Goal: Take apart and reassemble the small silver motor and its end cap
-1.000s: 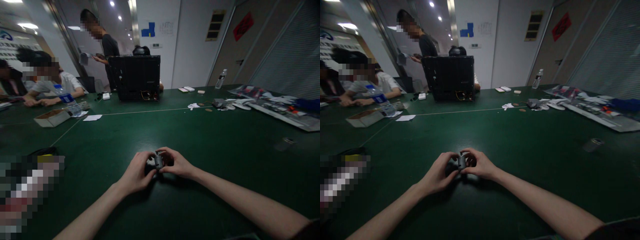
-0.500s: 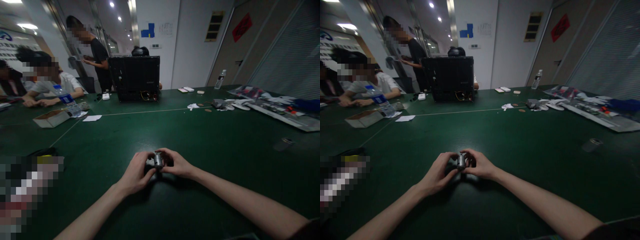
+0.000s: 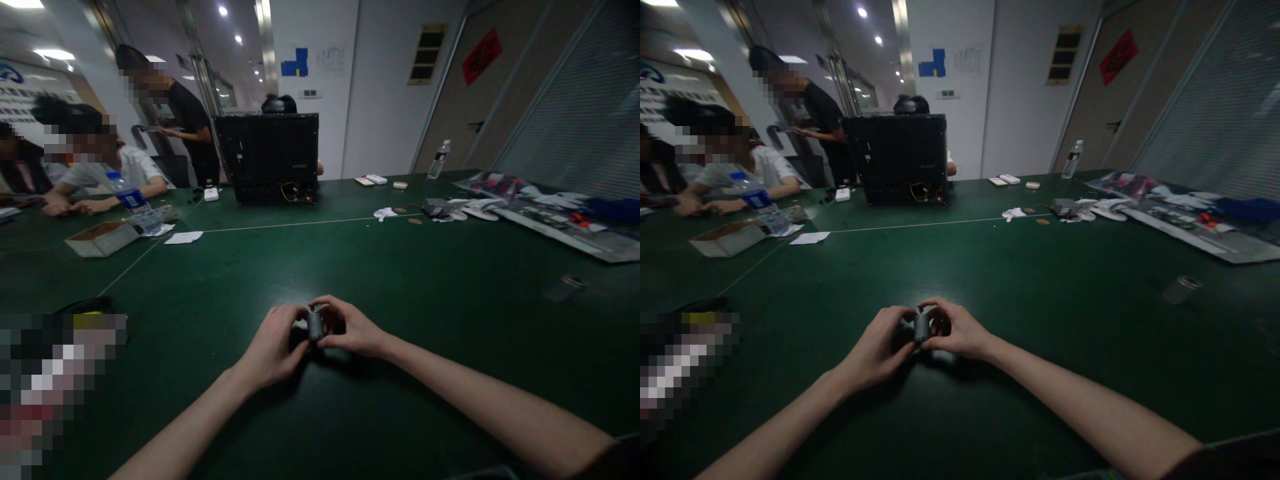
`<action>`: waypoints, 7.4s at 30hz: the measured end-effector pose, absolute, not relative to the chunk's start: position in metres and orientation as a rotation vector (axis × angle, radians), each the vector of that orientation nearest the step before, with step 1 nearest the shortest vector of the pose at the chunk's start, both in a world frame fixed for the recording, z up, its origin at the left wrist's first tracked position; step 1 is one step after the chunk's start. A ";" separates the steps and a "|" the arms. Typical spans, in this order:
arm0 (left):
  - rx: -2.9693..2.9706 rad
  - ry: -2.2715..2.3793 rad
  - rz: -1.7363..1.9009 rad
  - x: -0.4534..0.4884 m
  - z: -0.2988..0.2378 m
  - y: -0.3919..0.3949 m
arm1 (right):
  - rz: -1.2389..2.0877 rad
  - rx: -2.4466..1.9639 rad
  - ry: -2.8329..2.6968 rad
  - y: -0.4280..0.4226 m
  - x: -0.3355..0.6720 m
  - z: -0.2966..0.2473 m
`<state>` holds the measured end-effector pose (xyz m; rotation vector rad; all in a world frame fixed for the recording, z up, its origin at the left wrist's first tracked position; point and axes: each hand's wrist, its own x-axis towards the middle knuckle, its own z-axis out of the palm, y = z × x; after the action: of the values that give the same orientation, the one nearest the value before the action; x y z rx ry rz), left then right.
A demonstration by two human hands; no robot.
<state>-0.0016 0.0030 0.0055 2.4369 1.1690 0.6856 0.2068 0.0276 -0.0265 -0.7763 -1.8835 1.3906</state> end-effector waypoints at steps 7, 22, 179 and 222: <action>2.451 1.149 0.680 -0.002 0.007 0.002 | 1.333 -0.835 -1.919 0.025 0.207 -0.021; 2.476 1.183 0.714 -0.001 0.009 0.002 | 1.218 -0.860 -2.002 0.023 0.205 -0.019; 2.521 1.112 0.785 -0.001 0.010 0.004 | 0.764 -0.801 -2.058 0.019 0.208 -0.024; 2.457 1.140 0.700 0.001 0.011 0.003 | 0.961 -0.811 -2.023 0.020 0.207 -0.018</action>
<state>0.0014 0.0028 0.0106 2.4570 1.1402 0.6997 0.2070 0.0204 -0.0178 -0.8109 -2.0230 0.9613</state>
